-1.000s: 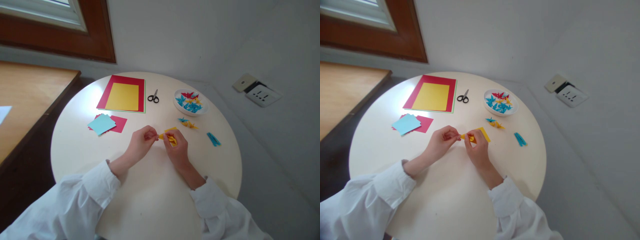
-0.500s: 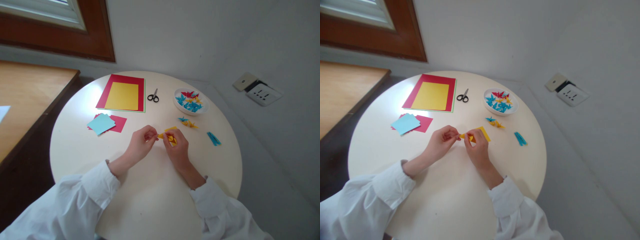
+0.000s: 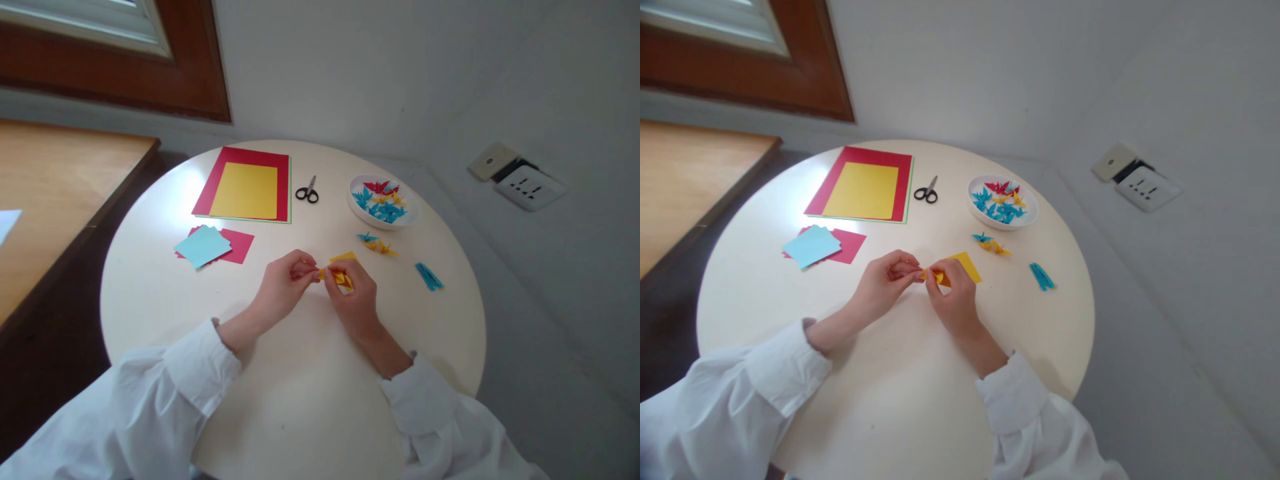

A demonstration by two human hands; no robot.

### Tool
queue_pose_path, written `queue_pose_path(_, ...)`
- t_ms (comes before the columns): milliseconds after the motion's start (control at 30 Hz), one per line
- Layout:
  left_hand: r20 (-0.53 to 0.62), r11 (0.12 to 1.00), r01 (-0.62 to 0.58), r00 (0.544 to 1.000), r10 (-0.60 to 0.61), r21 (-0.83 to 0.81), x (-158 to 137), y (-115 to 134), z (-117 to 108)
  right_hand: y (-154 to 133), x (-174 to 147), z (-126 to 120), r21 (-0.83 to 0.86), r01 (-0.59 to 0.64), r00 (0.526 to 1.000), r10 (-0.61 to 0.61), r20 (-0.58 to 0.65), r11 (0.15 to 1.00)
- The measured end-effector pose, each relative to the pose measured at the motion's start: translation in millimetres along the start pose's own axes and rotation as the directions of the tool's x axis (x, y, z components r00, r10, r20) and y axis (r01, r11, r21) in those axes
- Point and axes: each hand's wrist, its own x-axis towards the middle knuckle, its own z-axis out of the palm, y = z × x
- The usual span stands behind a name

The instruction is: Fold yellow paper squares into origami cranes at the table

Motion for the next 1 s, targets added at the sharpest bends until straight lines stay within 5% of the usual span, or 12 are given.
queue_pose_path(1000, 0.017, 0.999, -0.041, 0.999, 0.041, -0.017, -0.7, -5.3, -0.2, 0.0, -0.1, -1.3, 0.001, -0.036, 0.999, 0.036, -0.009, 0.999)
